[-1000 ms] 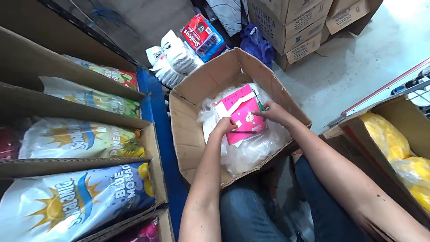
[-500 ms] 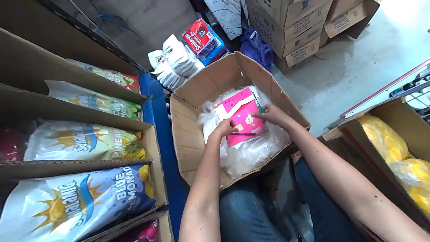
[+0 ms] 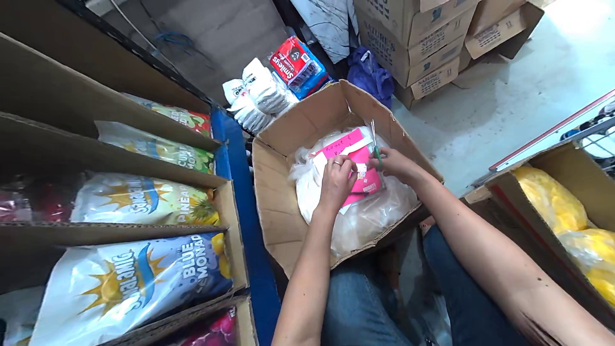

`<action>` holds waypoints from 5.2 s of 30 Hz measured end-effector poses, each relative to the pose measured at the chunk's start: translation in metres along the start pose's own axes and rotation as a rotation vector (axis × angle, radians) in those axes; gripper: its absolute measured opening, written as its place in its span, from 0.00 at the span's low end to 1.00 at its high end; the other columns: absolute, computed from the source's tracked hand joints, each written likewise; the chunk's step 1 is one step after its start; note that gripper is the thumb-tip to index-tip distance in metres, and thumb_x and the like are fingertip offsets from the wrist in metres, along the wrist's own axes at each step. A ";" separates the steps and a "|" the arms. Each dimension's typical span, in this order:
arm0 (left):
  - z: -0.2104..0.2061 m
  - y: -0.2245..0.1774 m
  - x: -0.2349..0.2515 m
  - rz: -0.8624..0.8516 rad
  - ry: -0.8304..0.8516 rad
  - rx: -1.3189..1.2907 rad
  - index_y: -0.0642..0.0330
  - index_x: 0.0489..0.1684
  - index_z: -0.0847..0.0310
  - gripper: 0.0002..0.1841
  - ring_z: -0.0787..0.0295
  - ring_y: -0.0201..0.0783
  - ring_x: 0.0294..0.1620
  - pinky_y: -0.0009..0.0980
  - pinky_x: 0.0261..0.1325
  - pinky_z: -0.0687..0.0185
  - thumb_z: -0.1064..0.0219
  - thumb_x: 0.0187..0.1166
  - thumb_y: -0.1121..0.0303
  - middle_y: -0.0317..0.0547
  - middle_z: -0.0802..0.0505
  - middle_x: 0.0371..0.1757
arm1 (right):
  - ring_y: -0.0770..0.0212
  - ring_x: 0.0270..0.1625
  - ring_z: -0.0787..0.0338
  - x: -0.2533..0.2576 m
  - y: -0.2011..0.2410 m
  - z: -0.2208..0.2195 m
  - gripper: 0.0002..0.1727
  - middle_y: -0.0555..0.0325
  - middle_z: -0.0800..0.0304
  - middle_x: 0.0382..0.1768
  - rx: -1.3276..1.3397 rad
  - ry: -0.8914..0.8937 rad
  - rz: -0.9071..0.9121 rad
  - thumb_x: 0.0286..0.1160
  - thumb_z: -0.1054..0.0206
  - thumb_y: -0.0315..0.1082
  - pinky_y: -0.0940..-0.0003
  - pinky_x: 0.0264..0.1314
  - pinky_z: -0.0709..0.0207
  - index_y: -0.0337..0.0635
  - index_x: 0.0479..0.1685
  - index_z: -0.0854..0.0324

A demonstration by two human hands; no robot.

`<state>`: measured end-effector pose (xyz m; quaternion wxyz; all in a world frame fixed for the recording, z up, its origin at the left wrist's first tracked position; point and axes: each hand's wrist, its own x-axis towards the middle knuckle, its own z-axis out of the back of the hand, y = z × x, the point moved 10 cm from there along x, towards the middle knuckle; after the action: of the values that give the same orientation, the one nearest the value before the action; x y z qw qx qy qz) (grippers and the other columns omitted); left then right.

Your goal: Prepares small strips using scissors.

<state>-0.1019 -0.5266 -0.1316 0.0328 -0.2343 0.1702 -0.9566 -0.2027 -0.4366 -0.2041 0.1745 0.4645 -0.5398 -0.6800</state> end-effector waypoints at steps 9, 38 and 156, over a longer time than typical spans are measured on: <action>0.009 0.023 -0.020 0.535 -0.034 -0.416 0.71 0.78 0.31 0.34 0.21 0.53 0.74 0.47 0.70 0.22 0.23 0.72 0.69 0.64 0.19 0.75 | 0.68 0.36 0.22 -0.001 0.013 0.004 0.23 0.49 0.13 0.49 0.034 -0.037 0.125 0.79 0.30 0.28 0.70 0.40 0.28 0.36 0.71 0.29; 0.004 0.044 -0.058 1.223 -0.393 -1.242 0.70 0.54 0.23 0.09 0.05 0.40 0.41 0.34 0.45 0.08 0.41 0.89 0.72 0.52 0.08 0.43 | 0.73 0.38 0.21 -0.030 0.001 -0.062 0.23 0.57 0.13 0.43 -0.365 0.595 0.100 0.85 0.35 0.44 0.72 0.42 0.29 0.35 0.67 0.27; -0.022 0.076 -0.062 1.320 -0.039 -0.949 0.69 0.60 0.21 0.14 0.12 0.34 0.41 0.27 0.44 0.18 0.38 0.87 0.68 0.50 0.09 0.46 | 0.72 0.28 0.30 -0.015 -0.026 -0.039 0.32 0.61 0.15 0.33 -0.586 0.431 -0.141 0.80 0.33 0.59 0.71 0.36 0.35 0.37 0.64 0.22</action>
<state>-0.0586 -0.5819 -0.2031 0.4902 -0.0911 0.6602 -0.5617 -0.1564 -0.4387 -0.2201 0.3626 0.5635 -0.2397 -0.7025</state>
